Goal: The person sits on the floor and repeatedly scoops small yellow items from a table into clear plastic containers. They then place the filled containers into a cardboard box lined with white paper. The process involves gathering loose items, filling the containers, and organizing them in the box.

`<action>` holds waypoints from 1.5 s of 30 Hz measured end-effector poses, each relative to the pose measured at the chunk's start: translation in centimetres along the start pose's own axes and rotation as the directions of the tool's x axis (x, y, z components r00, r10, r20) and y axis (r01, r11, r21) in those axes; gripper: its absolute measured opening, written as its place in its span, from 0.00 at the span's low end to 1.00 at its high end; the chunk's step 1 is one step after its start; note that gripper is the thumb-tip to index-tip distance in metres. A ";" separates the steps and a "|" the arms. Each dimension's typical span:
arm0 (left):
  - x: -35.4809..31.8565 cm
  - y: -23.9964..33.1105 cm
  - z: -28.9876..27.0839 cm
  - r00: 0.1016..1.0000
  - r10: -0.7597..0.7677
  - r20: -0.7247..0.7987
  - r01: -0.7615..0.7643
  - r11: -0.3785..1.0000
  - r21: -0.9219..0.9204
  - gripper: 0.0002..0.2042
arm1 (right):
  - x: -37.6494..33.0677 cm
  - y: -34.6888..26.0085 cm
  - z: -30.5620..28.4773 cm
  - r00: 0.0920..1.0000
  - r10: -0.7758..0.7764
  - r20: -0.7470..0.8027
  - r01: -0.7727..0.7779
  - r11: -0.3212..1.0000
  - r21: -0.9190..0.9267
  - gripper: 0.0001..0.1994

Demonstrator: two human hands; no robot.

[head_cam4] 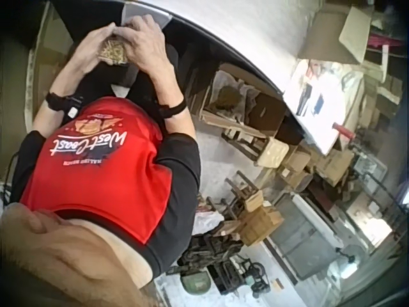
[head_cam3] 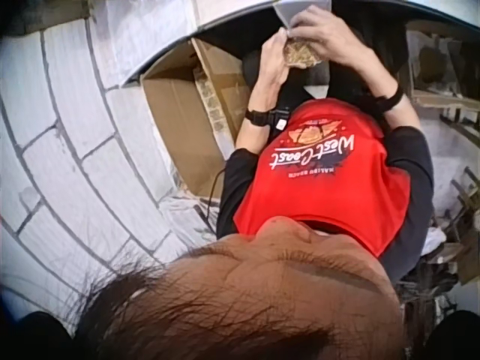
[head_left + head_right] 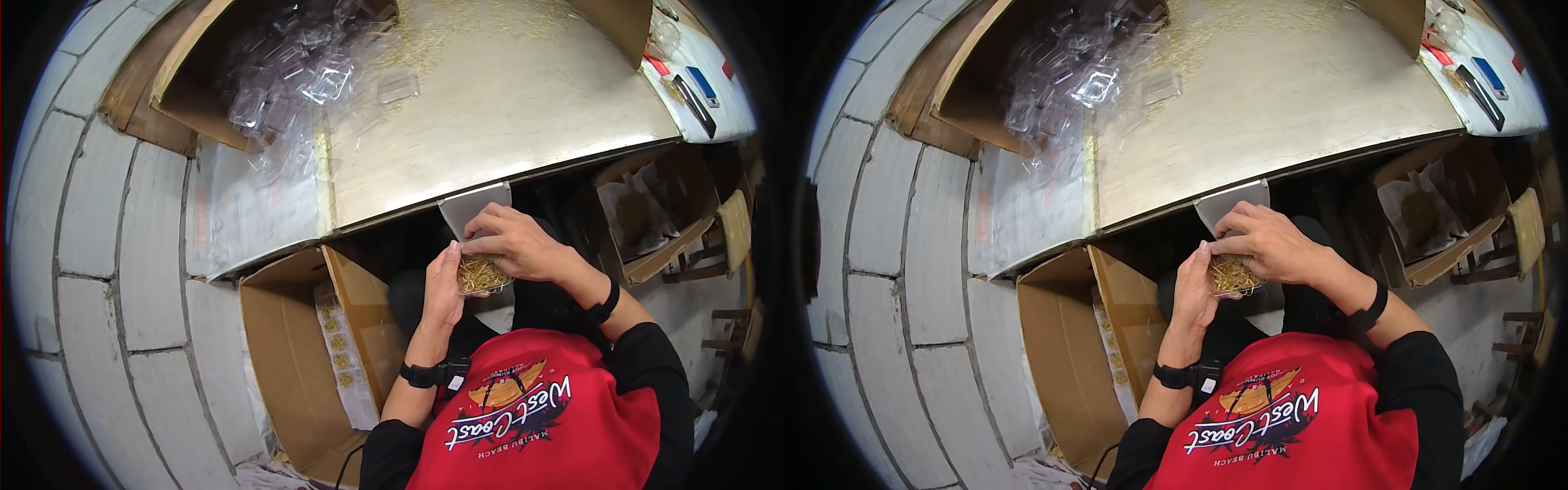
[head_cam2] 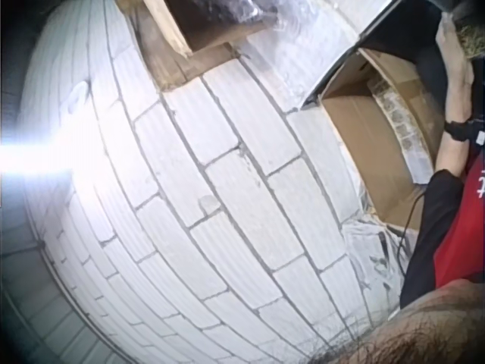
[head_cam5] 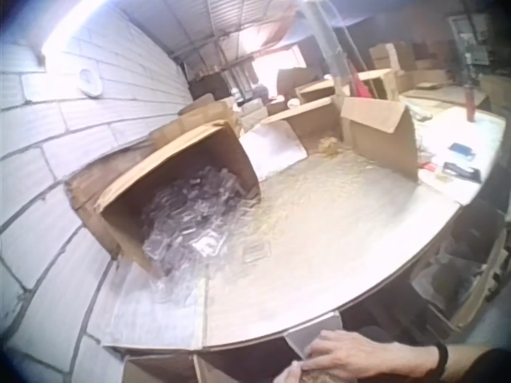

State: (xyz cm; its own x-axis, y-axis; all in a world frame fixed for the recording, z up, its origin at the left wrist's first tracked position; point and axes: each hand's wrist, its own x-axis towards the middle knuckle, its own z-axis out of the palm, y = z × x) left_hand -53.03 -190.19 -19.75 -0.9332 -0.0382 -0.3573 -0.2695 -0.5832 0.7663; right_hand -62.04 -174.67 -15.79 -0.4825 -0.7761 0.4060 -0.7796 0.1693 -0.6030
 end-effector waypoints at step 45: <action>-0.5 -0.1 -0.2 0.978 0.060 -0.198 -0.063 0.998 -0.009 0.15 | -0.5 1.7 -0.9 0.938 0.166 -0.304 -0.162 0.986 0.040 0.20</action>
State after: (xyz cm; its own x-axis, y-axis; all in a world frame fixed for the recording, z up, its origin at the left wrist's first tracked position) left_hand -52.52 -190.27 -19.72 -0.8824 -0.2326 -0.4091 -0.2081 -0.5869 0.7825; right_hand -63.47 -173.45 -16.45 -0.7037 -0.5154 0.4890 -0.6745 0.2684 -0.6877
